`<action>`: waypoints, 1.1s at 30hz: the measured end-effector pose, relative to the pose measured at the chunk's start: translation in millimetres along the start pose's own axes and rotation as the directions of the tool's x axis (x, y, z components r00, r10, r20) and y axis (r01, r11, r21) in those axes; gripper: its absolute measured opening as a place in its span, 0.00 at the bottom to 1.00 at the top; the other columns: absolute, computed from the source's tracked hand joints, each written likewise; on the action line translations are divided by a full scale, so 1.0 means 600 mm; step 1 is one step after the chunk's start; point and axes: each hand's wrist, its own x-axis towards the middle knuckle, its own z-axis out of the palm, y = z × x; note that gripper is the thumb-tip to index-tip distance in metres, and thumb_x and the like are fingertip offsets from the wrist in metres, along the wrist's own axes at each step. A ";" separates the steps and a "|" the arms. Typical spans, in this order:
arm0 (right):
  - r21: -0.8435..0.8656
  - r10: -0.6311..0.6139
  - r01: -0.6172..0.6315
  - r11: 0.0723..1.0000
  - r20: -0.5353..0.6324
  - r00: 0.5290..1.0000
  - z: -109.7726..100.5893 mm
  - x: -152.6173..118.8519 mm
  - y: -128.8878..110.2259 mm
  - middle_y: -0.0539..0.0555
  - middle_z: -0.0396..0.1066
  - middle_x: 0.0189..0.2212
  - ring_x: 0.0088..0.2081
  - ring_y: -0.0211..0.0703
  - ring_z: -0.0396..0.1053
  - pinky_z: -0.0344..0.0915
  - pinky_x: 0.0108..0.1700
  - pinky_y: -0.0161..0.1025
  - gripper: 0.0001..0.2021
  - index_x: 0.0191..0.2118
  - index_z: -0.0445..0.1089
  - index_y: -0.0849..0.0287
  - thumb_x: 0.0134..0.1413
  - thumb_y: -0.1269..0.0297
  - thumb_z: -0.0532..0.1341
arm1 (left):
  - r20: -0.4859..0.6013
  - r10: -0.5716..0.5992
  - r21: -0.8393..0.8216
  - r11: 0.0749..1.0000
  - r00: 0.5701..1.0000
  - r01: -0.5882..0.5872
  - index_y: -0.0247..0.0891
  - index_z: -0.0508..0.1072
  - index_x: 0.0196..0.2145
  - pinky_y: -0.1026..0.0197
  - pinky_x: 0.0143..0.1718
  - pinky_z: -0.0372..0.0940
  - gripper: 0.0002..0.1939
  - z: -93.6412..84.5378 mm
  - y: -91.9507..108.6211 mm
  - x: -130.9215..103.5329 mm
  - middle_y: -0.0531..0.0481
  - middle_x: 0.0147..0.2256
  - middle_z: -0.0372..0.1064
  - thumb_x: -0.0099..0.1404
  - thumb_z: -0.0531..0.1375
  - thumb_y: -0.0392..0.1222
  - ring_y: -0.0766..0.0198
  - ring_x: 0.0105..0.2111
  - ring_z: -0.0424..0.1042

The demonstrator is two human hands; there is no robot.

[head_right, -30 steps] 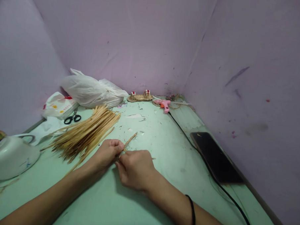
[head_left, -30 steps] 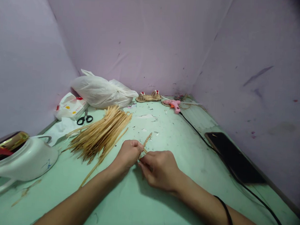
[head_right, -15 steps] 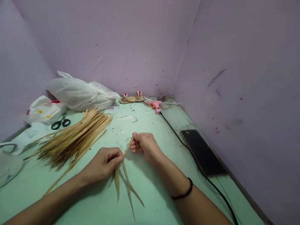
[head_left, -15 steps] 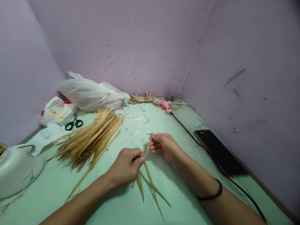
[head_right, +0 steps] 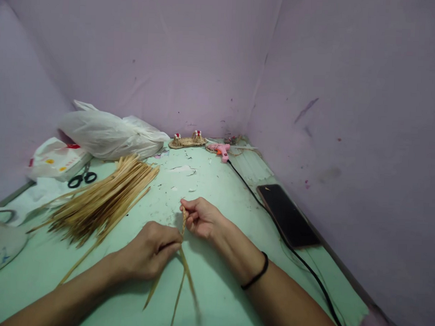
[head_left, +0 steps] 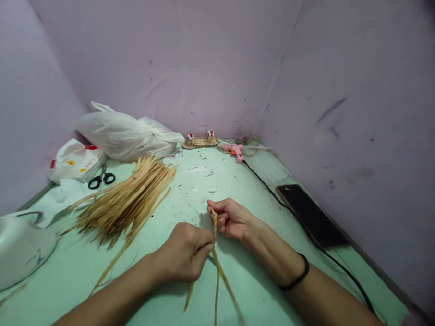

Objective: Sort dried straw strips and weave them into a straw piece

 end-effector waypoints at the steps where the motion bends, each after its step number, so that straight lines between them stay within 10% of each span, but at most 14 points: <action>1: -0.015 -0.030 0.030 0.999 0.006 1.000 0.004 -0.004 0.000 0.45 0.57 0.11 0.09 0.22 0.46 0.49 0.11 0.20 0.15 0.23 0.62 0.65 0.59 0.67 0.50 | -0.041 -0.052 -0.053 0.997 0.998 0.049 0.37 0.54 0.18 0.65 0.23 0.46 0.10 0.000 -0.001 0.001 0.57 0.17 0.48 0.55 0.50 0.35 0.71 0.19 0.48; 6: -0.299 -0.315 0.281 0.912 -0.072 0.946 0.013 -0.018 0.001 0.51 0.65 0.21 0.13 0.27 0.53 0.59 0.17 0.30 0.23 0.31 0.68 0.66 0.57 0.50 0.47 | -0.173 -0.275 -0.414 0.892 0.946 0.183 0.37 0.57 0.18 0.66 0.22 0.47 0.10 -0.009 -0.008 0.009 0.57 0.17 0.48 0.55 0.52 0.40 0.71 0.20 0.49; 9: -0.658 -0.780 0.538 0.527 -0.123 0.614 0.003 -0.014 0.002 0.52 0.67 0.28 0.17 0.29 0.56 0.60 0.21 0.31 0.10 0.34 0.67 0.63 0.52 0.61 0.55 | -0.184 -0.286 -0.547 0.825 0.940 0.144 0.36 0.59 0.18 0.66 0.21 0.45 0.12 -0.020 -0.011 0.011 0.57 0.17 0.48 0.54 0.54 0.43 0.72 0.19 0.48; 12: -0.839 -0.928 0.529 -0.124 0.287 0.238 -0.010 -0.010 0.003 0.54 0.67 0.38 0.25 0.34 0.62 0.63 0.29 0.34 0.11 0.41 0.68 0.58 0.49 0.68 0.57 | -0.169 -0.296 -0.625 0.770 0.940 0.130 0.35 0.60 0.18 0.66 0.20 0.45 0.12 -0.028 -0.014 0.010 0.57 0.17 0.49 0.52 0.56 0.44 0.72 0.19 0.47; 15: -0.791 -0.803 0.350 -0.502 0.576 0.149 -0.018 -0.006 0.004 0.56 0.66 0.41 0.29 0.35 0.65 0.63 0.31 0.34 0.14 0.44 0.69 0.55 0.50 0.71 0.56 | -0.132 -0.276 -0.657 0.743 0.952 0.124 0.35 0.60 0.17 0.66 0.21 0.44 0.11 -0.031 -0.017 0.009 0.58 0.16 0.49 0.50 0.56 0.43 0.73 0.19 0.47; 19: -0.753 -0.753 0.287 -0.592 0.644 0.136 -0.022 0.001 0.008 0.55 0.70 0.35 0.32 0.39 0.67 0.62 0.32 0.35 0.10 0.38 0.73 0.55 0.51 0.70 0.57 | -0.107 -0.263 -0.652 0.747 0.959 0.133 0.35 0.60 0.17 0.66 0.21 0.43 0.11 -0.030 -0.018 0.008 0.58 0.16 0.48 0.50 0.56 0.43 0.73 0.19 0.46; 22: -0.788 -0.819 0.456 -0.415 0.541 0.189 -0.015 0.001 0.016 0.54 0.71 0.27 0.30 0.40 0.67 0.62 0.33 0.36 0.09 0.33 0.74 0.58 0.51 0.68 0.56 | -0.130 -0.291 -0.625 0.766 0.948 0.149 0.35 0.61 0.17 0.66 0.21 0.44 0.10 -0.033 -0.019 0.011 0.58 0.16 0.49 0.49 0.55 0.42 0.72 0.19 0.47; 28: -0.603 -0.712 0.576 0.552 0.017 0.702 0.020 -0.015 0.026 0.48 0.65 0.15 0.16 0.32 0.59 0.60 0.21 0.32 0.06 0.23 0.71 0.63 0.40 0.65 0.61 | -0.169 -0.305 -0.520 0.836 0.937 0.178 0.35 0.62 0.17 0.67 0.21 0.46 0.08 -0.036 -0.021 0.015 0.58 0.15 0.50 0.49 0.54 0.40 0.72 0.19 0.48; 33: -0.530 -0.567 0.459 0.713 -0.051 0.822 0.015 -0.009 0.015 0.50 0.68 0.19 0.20 0.32 0.62 0.63 0.24 0.32 0.09 0.25 0.72 0.64 0.32 0.66 0.65 | -0.156 -0.408 -0.626 0.745 0.900 0.230 0.35 0.63 0.16 0.67 0.19 0.44 0.08 -0.024 -0.036 0.024 0.59 0.14 0.50 0.47 0.55 0.41 0.73 0.17 0.47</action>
